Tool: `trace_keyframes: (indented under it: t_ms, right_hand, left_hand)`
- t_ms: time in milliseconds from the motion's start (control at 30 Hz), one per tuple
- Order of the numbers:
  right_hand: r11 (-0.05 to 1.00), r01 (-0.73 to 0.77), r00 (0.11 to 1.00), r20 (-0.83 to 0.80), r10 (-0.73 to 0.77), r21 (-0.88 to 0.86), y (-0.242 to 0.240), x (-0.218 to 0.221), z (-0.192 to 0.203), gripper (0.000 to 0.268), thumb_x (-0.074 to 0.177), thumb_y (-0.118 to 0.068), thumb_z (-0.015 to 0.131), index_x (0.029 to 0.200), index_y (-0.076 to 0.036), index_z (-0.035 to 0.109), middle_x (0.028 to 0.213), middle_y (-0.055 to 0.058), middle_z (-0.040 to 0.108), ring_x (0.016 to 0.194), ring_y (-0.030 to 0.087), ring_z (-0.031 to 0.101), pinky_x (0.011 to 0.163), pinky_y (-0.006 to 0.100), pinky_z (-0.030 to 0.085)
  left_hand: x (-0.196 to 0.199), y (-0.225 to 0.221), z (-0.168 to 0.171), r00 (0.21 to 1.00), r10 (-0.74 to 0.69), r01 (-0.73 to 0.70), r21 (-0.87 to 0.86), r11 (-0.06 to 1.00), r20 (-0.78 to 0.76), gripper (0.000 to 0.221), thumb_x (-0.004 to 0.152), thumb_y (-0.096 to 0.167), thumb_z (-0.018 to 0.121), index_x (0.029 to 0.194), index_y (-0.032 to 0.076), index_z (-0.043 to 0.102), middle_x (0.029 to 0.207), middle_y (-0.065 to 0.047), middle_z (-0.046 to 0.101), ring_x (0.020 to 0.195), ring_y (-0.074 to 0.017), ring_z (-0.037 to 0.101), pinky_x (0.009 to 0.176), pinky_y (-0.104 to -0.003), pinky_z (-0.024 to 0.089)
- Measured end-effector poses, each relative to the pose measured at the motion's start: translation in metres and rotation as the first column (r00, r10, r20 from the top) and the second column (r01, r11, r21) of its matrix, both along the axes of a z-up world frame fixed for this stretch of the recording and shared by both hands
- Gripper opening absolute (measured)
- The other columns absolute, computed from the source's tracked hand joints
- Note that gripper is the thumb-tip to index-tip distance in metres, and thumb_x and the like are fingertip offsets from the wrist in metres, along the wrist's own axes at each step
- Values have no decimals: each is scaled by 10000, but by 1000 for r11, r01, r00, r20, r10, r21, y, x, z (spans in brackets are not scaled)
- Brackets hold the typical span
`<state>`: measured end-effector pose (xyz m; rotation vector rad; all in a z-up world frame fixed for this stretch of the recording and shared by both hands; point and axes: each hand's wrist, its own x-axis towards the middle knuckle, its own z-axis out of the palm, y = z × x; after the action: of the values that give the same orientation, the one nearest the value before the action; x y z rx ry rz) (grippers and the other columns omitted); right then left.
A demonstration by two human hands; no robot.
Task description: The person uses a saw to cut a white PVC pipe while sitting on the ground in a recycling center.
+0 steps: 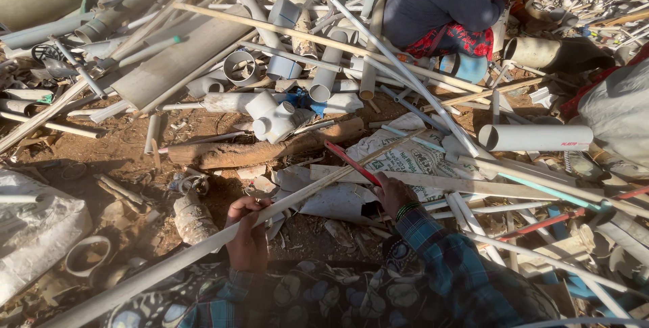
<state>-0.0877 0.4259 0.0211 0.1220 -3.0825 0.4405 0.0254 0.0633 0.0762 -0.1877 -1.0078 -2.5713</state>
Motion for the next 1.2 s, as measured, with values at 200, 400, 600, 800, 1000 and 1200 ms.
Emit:
trace_keyframes:
  t_ms: [200,400,600,800,1000,1200]
  right_hand:
    - [944,128,986,140,-88,-306,62,-10,-41,472,1005,-308,635,1394,-94,474,850,109,703,733,299,685,692,544,574]
    - [576,194,905,372,207,-794,3,55,-25,892,933,-400,658,1621,-133,156,888,151,701,673,231,632,634,506,558]
    - [699,-231,836,230,499,-676,-35,93,-93,696,1078,-506,567,1528,-9,383,1088,144,670,951,229,690,834,448,558]
    - [754,320,881,472,-15,-573,22,26,-91,572,1043,-490,550,1317,11,564,826,162,612,680,248,577,651,497,493]
    - [644,332,839,528,132,-689,-1,57,-96,562,1021,-507,544,1424,-116,531,741,93,587,629,186,549,598,447,466]
    - [642,537,751,657,-67,-548,49,4,-94,628,1055,-540,440,1426,-36,493,715,105,490,577,244,452,585,521,489]
  left_hand:
    - [-47,7,10,966,189,-146,234,961,-174,203,1087,195,533,1247,85,593,907,-44,523,749,-149,515,831,-397,493]
    - [-49,9,-12,969,179,-153,151,977,-170,206,1101,266,527,1160,79,592,883,-6,419,744,-143,454,802,-388,449]
    - [-50,13,-27,977,87,-60,140,988,-193,232,1086,227,511,1111,15,602,865,-22,404,755,-151,449,820,-386,450]
    - [-59,27,-46,985,164,-163,32,986,-50,251,1021,184,506,1038,-56,578,829,-61,427,782,-200,486,857,-442,497]
    - [-60,31,-53,988,59,-45,101,994,-146,257,1044,178,515,1058,-69,585,813,-71,442,773,-235,521,861,-454,489]
    - [-56,32,-42,986,108,-95,105,990,-131,241,1051,188,516,1089,-36,595,815,-53,405,749,-211,490,860,-459,457]
